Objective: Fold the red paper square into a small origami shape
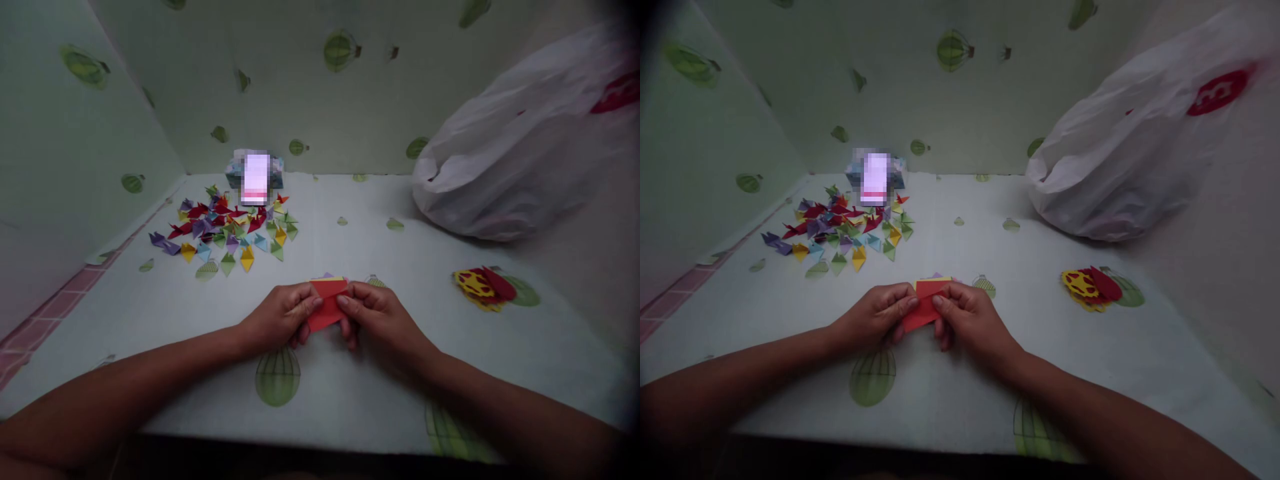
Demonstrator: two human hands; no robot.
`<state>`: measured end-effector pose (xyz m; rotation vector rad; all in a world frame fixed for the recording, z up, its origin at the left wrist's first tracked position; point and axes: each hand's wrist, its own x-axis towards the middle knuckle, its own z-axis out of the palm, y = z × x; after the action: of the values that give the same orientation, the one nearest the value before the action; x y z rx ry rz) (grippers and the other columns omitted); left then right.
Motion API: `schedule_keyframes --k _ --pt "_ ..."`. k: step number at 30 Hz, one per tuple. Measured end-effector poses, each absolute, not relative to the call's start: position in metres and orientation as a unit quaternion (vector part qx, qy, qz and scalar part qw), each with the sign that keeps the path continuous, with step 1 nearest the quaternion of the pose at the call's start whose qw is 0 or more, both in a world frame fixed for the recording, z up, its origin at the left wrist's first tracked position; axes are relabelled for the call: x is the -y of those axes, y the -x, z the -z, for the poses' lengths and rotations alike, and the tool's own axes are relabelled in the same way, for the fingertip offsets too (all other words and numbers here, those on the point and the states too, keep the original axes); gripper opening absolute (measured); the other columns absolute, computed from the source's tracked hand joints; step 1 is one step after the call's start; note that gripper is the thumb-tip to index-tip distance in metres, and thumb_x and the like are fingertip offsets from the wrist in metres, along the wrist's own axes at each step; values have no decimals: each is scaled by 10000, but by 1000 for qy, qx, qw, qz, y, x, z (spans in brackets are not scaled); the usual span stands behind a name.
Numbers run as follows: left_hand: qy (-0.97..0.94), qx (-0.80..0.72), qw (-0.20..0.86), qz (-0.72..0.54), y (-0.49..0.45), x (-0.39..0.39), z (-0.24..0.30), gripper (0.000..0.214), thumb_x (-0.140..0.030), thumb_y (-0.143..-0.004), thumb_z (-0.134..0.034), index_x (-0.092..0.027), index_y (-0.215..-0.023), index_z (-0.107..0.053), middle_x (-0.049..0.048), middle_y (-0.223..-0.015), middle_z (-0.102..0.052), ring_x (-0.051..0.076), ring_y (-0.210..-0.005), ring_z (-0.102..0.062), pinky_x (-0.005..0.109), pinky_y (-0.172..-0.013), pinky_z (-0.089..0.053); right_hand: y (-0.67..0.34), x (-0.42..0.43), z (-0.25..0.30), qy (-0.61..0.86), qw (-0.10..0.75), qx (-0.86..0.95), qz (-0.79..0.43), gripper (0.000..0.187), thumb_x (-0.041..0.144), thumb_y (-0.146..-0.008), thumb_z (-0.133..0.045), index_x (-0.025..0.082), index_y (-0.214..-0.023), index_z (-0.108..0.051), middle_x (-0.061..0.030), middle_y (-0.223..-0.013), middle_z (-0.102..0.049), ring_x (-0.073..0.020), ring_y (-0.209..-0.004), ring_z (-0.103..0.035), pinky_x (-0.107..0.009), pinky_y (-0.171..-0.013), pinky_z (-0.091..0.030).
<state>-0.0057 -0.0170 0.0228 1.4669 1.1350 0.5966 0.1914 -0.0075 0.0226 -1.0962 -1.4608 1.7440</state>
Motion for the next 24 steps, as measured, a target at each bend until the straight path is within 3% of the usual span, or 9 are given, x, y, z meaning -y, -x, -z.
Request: schedule_keyframes --k 6,11,15,19,24 --pt "-733 -465 419 -267 10 9 -27 312 -365 -939 -490 -175 -693 -518 -48 -540 -518 89 -503 -461 210 -517 -351 -194 5 -26 411 303 568 -646 268 417 -895 -573 169 -794 -573 40 -522 -589 -84 -406 -518 -210 -431 -426" --pt "-665 -457 527 -266 7 13 -25 284 -420 -882 -587 -168 -758 -549 -36 -583 -559 85 -477 -498 194 -460 -358 -192 7 -28 399 268 611 -629 295 411 -895 -554 177 -716 -548 26 -526 -594 -91 -415 -531 -212 -433 -424" --pt "-564 -462 620 -291 3 18 -23 342 -493 -865 -608 -183 -762 -507 -53 -535 -547 74 -391 -477 178 -387 -361 -193 5 -28 431 311 608 -590 328 439 -914 -535 187 -704 -545 27 -521 -597 -101 -415 -539 -223 -440 -431" --pt "-538 -475 621 -314 1 18 -23 348 -497 -848 -633 -182 -766 -511 -54 -511 -551 72 -373 -463 176 -376 -357 -195 -1 -27 431 341 587 -594 339 483 -916 -541 190 -745 -537 19 -547 -623 -118 -455 -579 -238 -483 -461" --pt "-541 -443 633 -332 -1 17 -21 307 -440 -851 -644 -167 -776 -526 -23 -621 -615 79 -476 -512 195 -462 -399 -192 0 -22 374 297 576 -663 254 412 -869 -629 164 -860 -579 21 -600 -631 -113 -499 -595 -238 -519 -475"
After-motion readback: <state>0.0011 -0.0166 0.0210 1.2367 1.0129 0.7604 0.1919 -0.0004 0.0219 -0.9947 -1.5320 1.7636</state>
